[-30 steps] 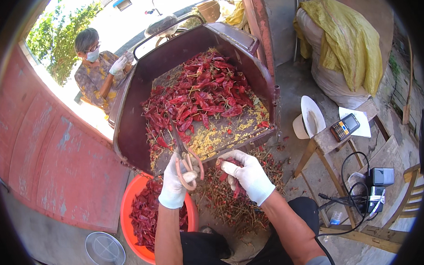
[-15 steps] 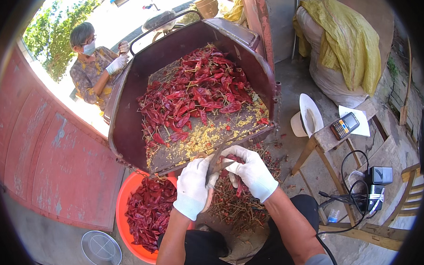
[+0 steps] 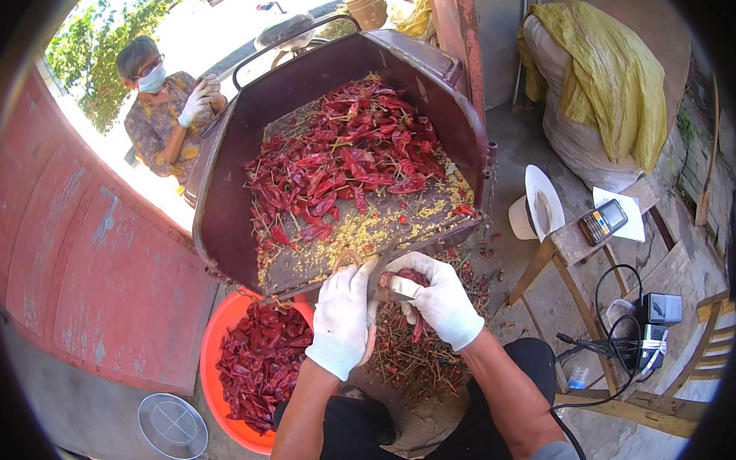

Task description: The person removes the stems and caps from dried red chili peppers using a small knife and drops the processed peppers into a container.

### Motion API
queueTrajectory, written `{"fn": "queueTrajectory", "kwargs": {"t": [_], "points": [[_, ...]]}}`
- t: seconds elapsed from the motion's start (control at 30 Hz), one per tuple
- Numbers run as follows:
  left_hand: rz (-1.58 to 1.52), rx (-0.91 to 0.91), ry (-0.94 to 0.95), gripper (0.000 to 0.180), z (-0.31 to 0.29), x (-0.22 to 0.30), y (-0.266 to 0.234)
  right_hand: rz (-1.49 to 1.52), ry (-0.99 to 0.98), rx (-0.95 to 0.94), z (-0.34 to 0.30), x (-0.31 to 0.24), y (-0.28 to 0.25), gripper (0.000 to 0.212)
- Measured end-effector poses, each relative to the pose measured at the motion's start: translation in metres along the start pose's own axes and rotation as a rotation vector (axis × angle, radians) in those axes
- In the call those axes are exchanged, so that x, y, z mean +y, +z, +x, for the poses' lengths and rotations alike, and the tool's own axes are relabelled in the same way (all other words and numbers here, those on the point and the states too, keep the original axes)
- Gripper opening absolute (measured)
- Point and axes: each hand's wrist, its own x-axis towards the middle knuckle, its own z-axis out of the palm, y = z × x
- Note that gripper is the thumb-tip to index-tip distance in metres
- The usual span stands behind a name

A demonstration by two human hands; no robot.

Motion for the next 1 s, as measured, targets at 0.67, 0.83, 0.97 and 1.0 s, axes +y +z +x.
{"fn": "queueTrajectory", "kwargs": {"t": [0.67,0.83,0.97,1.0], "points": [[0.076,-0.217,-0.194,0.063,-0.002,0.005,0.013,-0.08,-0.153,0.199,0.002,0.025,0.015,0.008],[-0.022,-0.091,-0.168,0.041,-0.011,0.004,0.027,0.081,-0.041,0.276,0.003,0.026,0.018,0.01],[-0.254,0.033,-0.429,0.019,0.006,-0.015,0.027,0.226,0.067,0.277,0.002,0.023,0.015,0.012],[-0.12,-0.073,-0.47,0.024,0.015,-0.017,0.018,0.262,0.082,0.263,0.001,0.02,0.012,0.013]]}}
